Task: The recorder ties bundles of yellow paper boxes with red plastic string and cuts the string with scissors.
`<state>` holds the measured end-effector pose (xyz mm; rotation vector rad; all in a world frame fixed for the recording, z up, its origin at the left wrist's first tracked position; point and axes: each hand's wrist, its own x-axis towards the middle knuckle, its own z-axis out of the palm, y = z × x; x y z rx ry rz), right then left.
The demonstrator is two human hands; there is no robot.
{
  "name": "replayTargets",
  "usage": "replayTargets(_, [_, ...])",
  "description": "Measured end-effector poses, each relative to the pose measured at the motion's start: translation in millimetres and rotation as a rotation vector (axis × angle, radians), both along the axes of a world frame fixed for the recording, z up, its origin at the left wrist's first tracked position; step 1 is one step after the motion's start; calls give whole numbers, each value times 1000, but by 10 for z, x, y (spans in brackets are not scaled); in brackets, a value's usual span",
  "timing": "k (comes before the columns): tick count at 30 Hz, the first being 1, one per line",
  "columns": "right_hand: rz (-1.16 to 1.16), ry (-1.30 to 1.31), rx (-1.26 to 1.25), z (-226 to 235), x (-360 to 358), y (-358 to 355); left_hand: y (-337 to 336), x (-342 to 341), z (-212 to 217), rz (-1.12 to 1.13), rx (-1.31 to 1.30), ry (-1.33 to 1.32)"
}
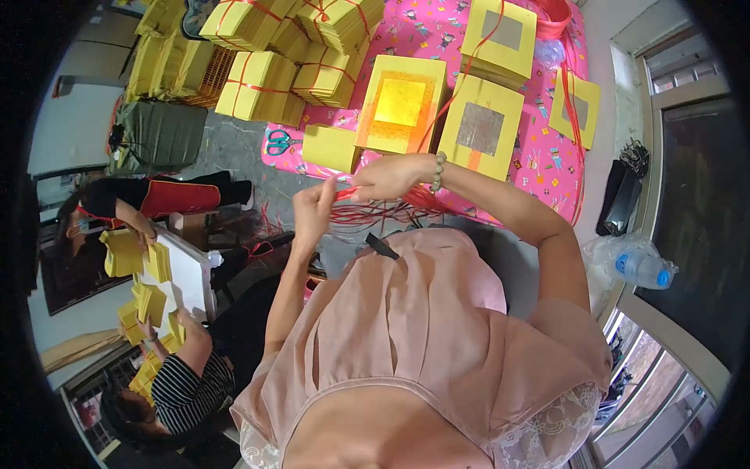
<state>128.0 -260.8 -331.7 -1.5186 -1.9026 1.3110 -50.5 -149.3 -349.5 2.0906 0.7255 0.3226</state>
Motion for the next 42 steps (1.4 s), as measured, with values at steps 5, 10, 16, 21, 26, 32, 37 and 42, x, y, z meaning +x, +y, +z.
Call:
replayTargets(5, [8, 26, -54, -71, 256, -362, 778, -786, -400, 323, 27, -40])
replayTargets(10, [-16, -200, -47, 52, 327, -511, 1268, -1777, -1138, 477, 231, 210])
replayTargets(16, [-26, -465, 27, 310, -16, -401, 1359, -1594, -1291, 19, 280, 496])
replayTargets(21, [10, -666, 370, 280, -429, -301, 799, -3, -490, -303, -684, 343])
replayTargets(26, [17, -734, 507, 190, -681, -249, 42, 552, -139, -472, -1363, 498])
replayTargets(32, [-10, -853, 457, 99, -802, -307, -152, 798, -42, -745, -1716, 345])
replayTargets(37, [20, -845, 394, 58, -911, -364, -182, 969, 160, -1028, -1423, 312])
replayTargets(42, [66, -800, 375, -206, -1128, -369, -225, 1211, 484, -953, -1173, 234])
